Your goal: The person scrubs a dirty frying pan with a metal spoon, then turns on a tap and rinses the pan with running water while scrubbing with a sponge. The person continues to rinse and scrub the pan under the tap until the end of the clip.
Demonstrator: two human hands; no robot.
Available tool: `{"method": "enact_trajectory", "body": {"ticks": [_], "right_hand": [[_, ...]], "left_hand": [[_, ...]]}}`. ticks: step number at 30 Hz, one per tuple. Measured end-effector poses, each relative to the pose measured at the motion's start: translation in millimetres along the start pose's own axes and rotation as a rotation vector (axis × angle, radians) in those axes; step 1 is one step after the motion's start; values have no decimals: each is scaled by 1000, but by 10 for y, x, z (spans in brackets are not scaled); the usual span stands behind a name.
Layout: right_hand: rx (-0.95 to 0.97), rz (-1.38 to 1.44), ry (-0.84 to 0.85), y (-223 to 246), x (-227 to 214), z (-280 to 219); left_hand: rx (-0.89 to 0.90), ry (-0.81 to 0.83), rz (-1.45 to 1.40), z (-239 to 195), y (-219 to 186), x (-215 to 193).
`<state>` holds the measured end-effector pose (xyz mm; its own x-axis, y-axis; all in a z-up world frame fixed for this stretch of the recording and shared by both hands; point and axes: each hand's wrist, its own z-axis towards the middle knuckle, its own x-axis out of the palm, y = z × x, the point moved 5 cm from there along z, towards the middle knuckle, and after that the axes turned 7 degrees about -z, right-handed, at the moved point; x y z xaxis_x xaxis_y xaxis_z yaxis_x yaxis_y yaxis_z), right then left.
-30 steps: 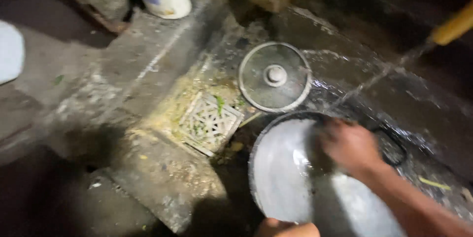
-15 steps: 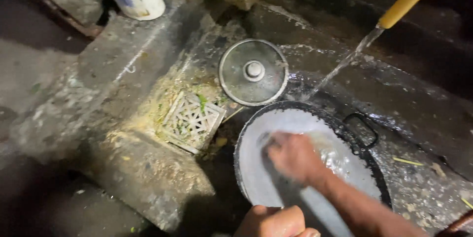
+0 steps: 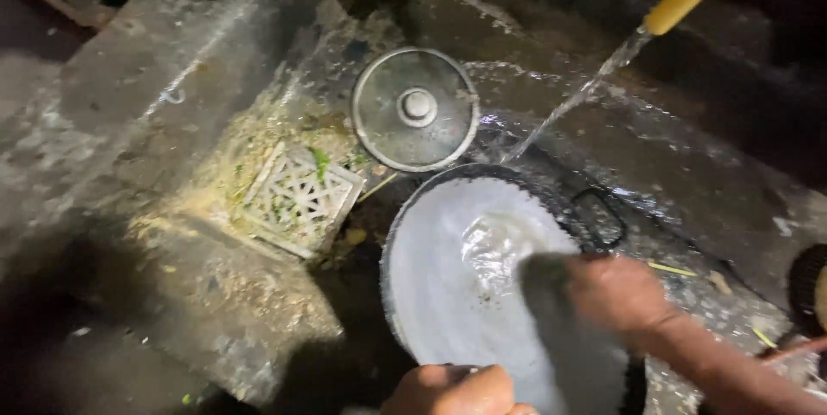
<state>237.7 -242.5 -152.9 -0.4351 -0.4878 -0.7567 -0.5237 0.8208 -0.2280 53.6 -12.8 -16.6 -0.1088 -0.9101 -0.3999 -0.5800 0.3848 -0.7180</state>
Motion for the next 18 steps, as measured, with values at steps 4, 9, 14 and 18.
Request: {"method": "enact_trajectory", "body": {"ticks": [4, 9, 14, 18], "right_hand": [[68, 119, 42, 133, 253, -68], [2, 211, 148, 276, 40, -382], [48, 196, 195, 463, -160, -733], [-386, 1147, 458, 1195, -806, -1336]], "left_hand": [[44, -12, 108, -3, 127, 145], [-63, 49, 107, -70, 15, -8], [386, 34, -189, -139, -182, -116], [-169, 59, 142, -270, -431, -344]]}}
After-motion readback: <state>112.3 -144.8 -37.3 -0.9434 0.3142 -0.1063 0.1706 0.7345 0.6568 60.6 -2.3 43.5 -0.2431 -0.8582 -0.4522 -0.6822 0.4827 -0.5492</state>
